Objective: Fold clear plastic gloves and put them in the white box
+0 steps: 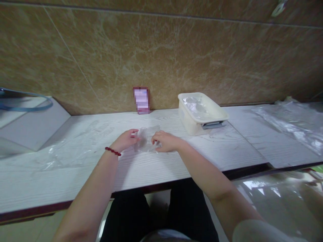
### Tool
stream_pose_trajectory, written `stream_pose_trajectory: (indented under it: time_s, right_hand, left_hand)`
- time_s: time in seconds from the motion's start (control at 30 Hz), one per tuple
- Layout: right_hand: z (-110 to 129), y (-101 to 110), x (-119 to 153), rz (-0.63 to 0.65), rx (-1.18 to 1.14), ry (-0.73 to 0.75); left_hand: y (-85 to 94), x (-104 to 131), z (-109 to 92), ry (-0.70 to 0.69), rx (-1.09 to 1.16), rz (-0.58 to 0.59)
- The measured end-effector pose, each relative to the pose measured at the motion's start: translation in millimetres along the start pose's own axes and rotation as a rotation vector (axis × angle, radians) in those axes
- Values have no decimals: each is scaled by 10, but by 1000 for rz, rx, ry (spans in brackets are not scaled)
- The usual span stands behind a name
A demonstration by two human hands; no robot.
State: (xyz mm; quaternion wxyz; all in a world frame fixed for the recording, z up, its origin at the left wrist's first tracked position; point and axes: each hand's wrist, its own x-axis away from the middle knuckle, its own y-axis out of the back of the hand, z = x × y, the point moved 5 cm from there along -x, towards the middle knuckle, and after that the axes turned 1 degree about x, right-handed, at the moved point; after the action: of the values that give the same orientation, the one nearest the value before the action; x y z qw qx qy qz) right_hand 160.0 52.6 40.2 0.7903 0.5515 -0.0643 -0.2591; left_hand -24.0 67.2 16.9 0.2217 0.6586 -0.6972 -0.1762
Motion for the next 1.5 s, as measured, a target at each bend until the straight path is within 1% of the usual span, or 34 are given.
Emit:
stream_pose_trajectory:
  time_s: [0.07, 0.1, 0.17, 0.23, 0.27, 0.33, 0.4, 0.53, 0.67, 0.73, 0.83, 1.0, 1.17, 1.3, 1.37, 1.5]
  right_hand:
    - [-37, -9, -3, 3, -1, -5]
    - [-52, -13, -4, 3, 2, -13]
    - [-70, -13, -4, -9, 7, -32]
    - [-62, -4, -3, -26, 1, -43]
    - [-48, 1, -1, -31, -4, -40]
    - [-8, 5, 1, -30, -12, -18]
    - [33, 4, 3, -21, -12, 7]
    - [81, -6, -2, -7, -4, 40]
    - [106, -6, -13, -15, -2, 64]
    - [107, -4, -17, -15, 0, 71]
    - [80, -21, -21, 19, 6, 82]
    - [-39, -53, -19, 44, 19, 55]
    - [-140, -64, -9, 62, 27, 32]
    - [-192, -70, 7, 126, 22, 24]
    - [-206, -68, 16, 149, 17, 24]
    - [-212, -65, 32, 173, 12, 27]
  left_hand:
    - [53, 87, -97, -121, -115, 28]
    - [60, 145, -153, -201, -154, 64]
    - [28, 272, -241, -341, -215, 173]
    - [-33, 378, -275, -419, -261, 257]
    - [-66, 413, -278, -441, -276, 274]
    - [-132, 446, -271, -476, -296, 259]
    - [-198, 444, -261, -511, -322, 215]
    - [-321, 429, -258, -569, -442, 146]
    - [-388, 453, -288, -600, -535, 87]
    - [-409, 468, -299, -612, -565, 89]
    - [-427, 486, -292, -660, -600, 130]
    - [-368, 476, -176, -729, -613, 148]
    - [-312, 503, -21, -775, -668, 237]
    - [-244, 543, 27, -816, -675, 282]
    - [-197, 543, 23, -838, -659, 258]
    - [-93, 519, -30, -920, -614, 144]
